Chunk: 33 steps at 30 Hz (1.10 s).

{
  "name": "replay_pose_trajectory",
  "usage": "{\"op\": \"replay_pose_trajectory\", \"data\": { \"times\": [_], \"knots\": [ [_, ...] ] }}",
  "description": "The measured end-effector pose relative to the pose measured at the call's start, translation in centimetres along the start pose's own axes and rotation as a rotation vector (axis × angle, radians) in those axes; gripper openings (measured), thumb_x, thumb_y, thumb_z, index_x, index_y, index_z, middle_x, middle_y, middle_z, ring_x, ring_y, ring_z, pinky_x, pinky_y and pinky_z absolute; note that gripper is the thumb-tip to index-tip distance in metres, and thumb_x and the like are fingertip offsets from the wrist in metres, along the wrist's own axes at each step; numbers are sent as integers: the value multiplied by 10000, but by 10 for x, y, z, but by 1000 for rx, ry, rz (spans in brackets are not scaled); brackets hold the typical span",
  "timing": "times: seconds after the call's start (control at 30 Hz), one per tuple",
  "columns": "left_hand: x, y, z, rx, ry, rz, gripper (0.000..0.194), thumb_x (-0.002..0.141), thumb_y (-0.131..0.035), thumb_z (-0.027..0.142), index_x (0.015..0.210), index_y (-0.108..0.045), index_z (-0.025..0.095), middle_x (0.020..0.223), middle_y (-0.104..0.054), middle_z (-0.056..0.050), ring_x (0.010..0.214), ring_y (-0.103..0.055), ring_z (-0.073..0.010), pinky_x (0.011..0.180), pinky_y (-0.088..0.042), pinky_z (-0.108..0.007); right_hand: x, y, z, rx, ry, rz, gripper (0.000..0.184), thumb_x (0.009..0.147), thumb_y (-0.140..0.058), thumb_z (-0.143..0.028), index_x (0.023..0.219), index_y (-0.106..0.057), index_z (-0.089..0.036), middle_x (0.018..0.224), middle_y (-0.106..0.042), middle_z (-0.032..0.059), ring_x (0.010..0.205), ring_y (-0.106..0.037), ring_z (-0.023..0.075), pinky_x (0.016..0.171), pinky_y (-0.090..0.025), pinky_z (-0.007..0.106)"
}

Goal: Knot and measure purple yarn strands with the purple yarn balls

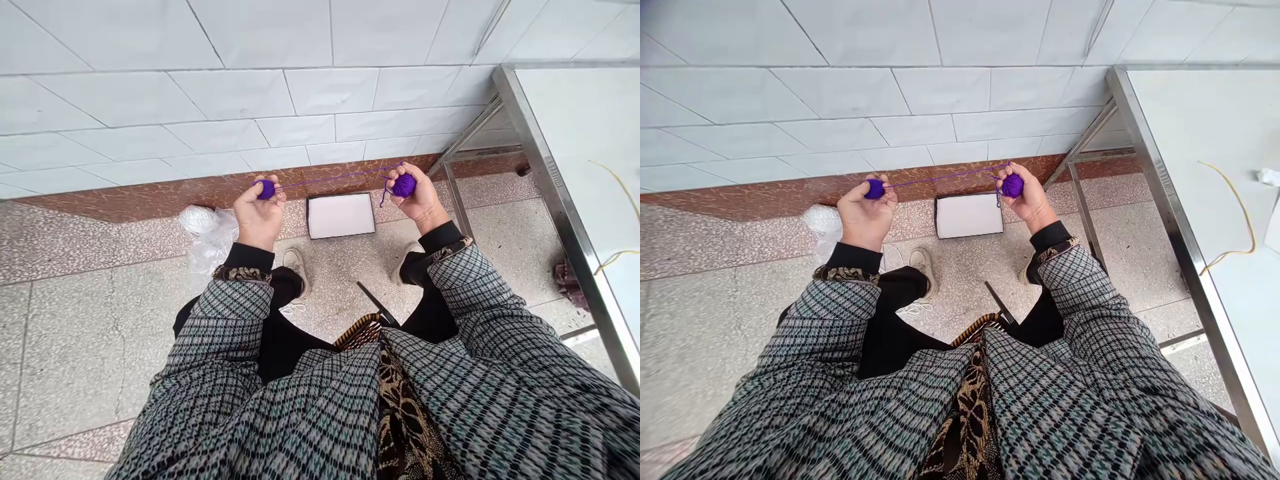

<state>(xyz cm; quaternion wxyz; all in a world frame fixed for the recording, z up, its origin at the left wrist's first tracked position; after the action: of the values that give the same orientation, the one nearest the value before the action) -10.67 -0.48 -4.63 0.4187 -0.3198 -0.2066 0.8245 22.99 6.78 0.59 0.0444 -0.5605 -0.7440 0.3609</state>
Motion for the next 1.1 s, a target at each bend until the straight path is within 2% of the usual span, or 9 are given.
{"op": "replay_pose_trajectory", "data": {
  "times": [0.13,0.23,0.33,0.47,0.6,0.73,0.83,0.93,1.1],
  "knots": [
    [-3,1,10,41,-53,50,124,1001,-670,285,940,-566,257,1002,-775,-26,1091,-790,-176,996,-621,-315,-2,2,2,-2,-50,81,335,1038,-712,-251,878,-419,-220,802,-567,-27,685,-584,86,432,-274,154],
    [-7,-6,25,-77,-68,101,108,1068,-553,233,974,-505,254,974,-737,-15,1071,-770,-167,1059,-605,-351,-5,-2,6,-55,-100,99,301,1062,-659,-231,866,-431,-213,783,-577,-26,643,-586,79,411,-259,151],
    [-14,-17,45,-197,-69,137,132,1122,-435,202,1011,-500,232,931,-687,-14,811,-674,-105,858,-576,-224,-6,-4,12,-212,-156,86,275,1060,-637,-213,832,-483,-197,754,-598,-7,598,-586,96,388,-280,166],
    [-30,-33,69,-66,-32,24,288,1123,-295,205,1013,-561,195,829,-623,-13,495,-298,-84,465,-297,-217,-6,1,18,-609,-203,75,110,1011,-628,-123,936,-706,-138,790,-678,32,547,-577,112,381,-337,206],
    [-38,-36,88,107,-126,73,210,989,-357,135,944,-556,187,731,-602,-8,443,-236,-89,440,-130,-237,-1,11,13,-855,-76,169,324,892,-650,6,1153,-775,-138,842,-722,27,585,-556,110,511,-483,219],
    [-32,-26,97,161,-230,114,87,856,-461,137,863,-527,192,707,-599,6,410,-228,-80,463,-85,-239,2,13,9,-707,20,171,389,873,-591,-22,1212,-745,-136,929,-697,27,606,-551,104,580,-568,253],
    [-27,-23,84,263,-208,-2,44,779,-533,167,806,-559,191,716,-633,-14,401,-253,-79,467,-74,-251,1,9,7,-604,49,122,366,880,-576,-41,1193,-742,-136,1047,-703,41,648,-553,87,557,-536,218],
    [-28,-28,54,362,-122,-209,87,792,-627,259,826,-669,190,813,-706,-37,441,-304,-75,450,-137,-261,-3,-1,10,-547,44,35,321,904,-620,-79,1188,-752,-153,1120,-744,51,757,-624,101,568,-519,183],
    [-46,-42,-2,462,-23,-515,270,847,-697,390,998,-800,191,1178,-801,-114,510,-397,-83,443,-231,-261,-8,-24,35,-431,-109,-144,180,998,-661,-180,1157,-739,-148,768,-672,-24,587,-568,94,516,-502,183]
  ]
}}
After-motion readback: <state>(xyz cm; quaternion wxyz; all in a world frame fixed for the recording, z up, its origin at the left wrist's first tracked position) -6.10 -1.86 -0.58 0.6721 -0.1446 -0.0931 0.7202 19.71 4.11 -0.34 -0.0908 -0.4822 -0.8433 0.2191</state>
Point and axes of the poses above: each hand's wrist, its own x-axis towards the middle knuckle, its own y-axis out of the back of the hand, z = x × y, the point moved 3 cm from there along x, towards the middle knuckle
